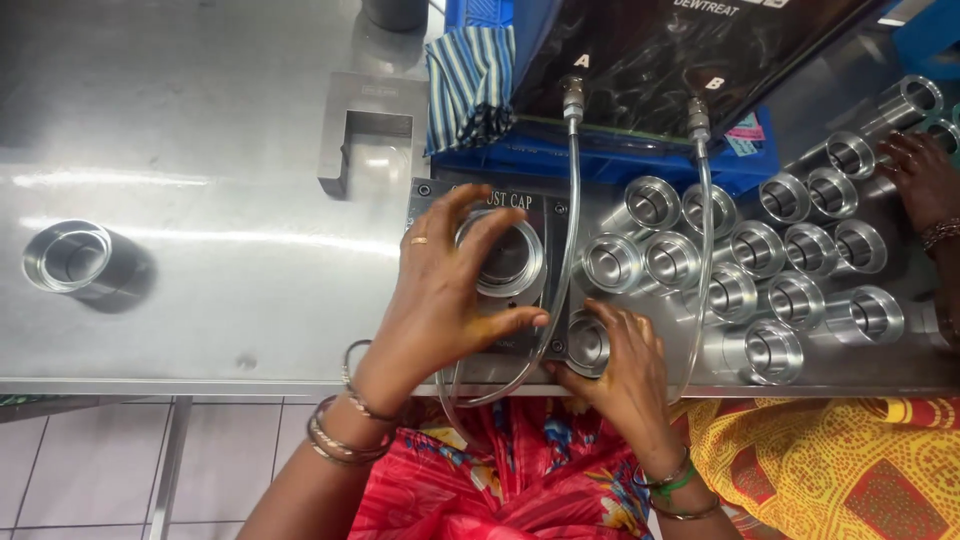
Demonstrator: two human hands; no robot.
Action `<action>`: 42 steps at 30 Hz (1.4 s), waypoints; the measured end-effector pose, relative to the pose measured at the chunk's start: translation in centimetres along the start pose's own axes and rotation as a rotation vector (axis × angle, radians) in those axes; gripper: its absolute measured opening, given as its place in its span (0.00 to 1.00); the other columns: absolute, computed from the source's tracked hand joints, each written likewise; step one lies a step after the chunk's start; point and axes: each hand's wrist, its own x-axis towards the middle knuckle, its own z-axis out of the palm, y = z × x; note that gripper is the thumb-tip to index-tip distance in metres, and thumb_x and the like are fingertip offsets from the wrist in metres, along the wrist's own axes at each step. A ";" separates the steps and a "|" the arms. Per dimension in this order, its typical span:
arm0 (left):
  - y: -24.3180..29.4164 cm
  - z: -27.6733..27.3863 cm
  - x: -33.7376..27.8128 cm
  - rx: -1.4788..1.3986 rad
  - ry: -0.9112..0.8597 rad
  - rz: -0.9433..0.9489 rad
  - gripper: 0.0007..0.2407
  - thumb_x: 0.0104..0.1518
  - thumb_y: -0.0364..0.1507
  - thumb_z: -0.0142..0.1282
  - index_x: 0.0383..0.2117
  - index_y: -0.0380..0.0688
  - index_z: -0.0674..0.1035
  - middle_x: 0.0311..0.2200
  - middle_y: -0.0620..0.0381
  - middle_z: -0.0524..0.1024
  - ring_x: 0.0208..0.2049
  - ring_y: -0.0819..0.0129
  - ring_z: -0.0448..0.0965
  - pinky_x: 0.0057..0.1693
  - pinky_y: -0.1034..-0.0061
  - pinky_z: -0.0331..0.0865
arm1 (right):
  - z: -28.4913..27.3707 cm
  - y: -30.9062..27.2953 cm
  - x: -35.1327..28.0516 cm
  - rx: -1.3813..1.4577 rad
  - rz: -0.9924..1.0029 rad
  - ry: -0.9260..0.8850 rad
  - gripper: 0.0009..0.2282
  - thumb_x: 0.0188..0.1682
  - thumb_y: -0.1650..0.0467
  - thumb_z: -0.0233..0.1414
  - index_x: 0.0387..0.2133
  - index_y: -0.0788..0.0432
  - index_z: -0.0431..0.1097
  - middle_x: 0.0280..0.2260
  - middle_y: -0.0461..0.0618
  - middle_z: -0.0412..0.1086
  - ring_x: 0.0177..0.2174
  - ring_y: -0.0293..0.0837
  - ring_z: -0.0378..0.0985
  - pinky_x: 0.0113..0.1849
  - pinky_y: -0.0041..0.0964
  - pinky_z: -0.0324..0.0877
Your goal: Inspecting, cleaning, and fitting metal rings into a specialized dust cap processing machine.
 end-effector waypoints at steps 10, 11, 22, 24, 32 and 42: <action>-0.9 -0.7 -0.1 -0.174 -0.102 0.038 0.31 0.45 0.34 0.71 0.58 0.49 0.71 0.61 0.43 0.65 0.63 0.42 0.66 0.64 0.56 0.62 | -0.3 -0.5 0.3 0.018 -0.109 0.083 0.36 0.28 0.57 0.69 0.52 0.59 0.67 0.47 0.52 0.72 0.49 0.54 0.71 0.46 0.50 0.67; -0.5 -0.6 0.1 -0.081 -0.065 -0.045 0.33 0.40 0.38 0.74 0.56 0.48 0.71 0.57 0.44 0.67 0.59 0.42 0.67 0.62 0.55 0.62 | -0.3 -0.5 0.3 0.017 -0.099 0.078 0.36 0.28 0.57 0.69 0.51 0.59 0.67 0.47 0.52 0.72 0.48 0.53 0.72 0.45 0.49 0.67; -1.6 -0.7 0.4 -0.164 -0.108 0.017 0.32 0.44 0.37 0.75 0.57 0.46 0.72 0.58 0.45 0.68 0.60 0.46 0.70 0.62 0.61 0.67 | -0.5 -0.7 0.3 0.037 -0.078 0.064 0.36 0.28 0.56 0.69 0.51 0.59 0.67 0.47 0.52 0.72 0.49 0.52 0.71 0.46 0.48 0.66; -1.1 -0.3 1.0 0.035 -0.044 -0.027 0.34 0.33 0.40 0.78 0.51 0.46 0.74 0.46 0.52 0.74 0.51 0.47 0.71 0.56 0.58 0.66 | -0.7 -0.7 0.2 0.042 -0.087 0.070 0.36 0.29 0.56 0.68 0.51 0.59 0.67 0.48 0.52 0.72 0.49 0.52 0.71 0.47 0.48 0.65; -0.4 -2.9 2.9 -0.003 0.111 -0.016 0.27 0.36 0.40 0.78 0.42 0.45 0.76 0.43 0.56 0.76 0.48 0.56 0.74 0.55 0.64 0.68 | -0.9 -0.9 0.5 0.050 -0.063 0.036 0.36 0.27 0.55 0.68 0.51 0.57 0.67 0.47 0.51 0.72 0.49 0.53 0.70 0.46 0.49 0.64; -15.9 -2.8 -3.7 0.213 0.212 -0.349 0.19 0.41 0.43 0.77 0.24 0.46 0.78 0.42 0.54 0.75 0.44 0.59 0.72 0.50 0.68 0.70 | -0.7 -0.7 0.9 0.091 -0.072 0.032 0.36 0.25 0.61 0.71 0.51 0.57 0.68 0.46 0.49 0.73 0.47 0.53 0.72 0.47 0.49 0.66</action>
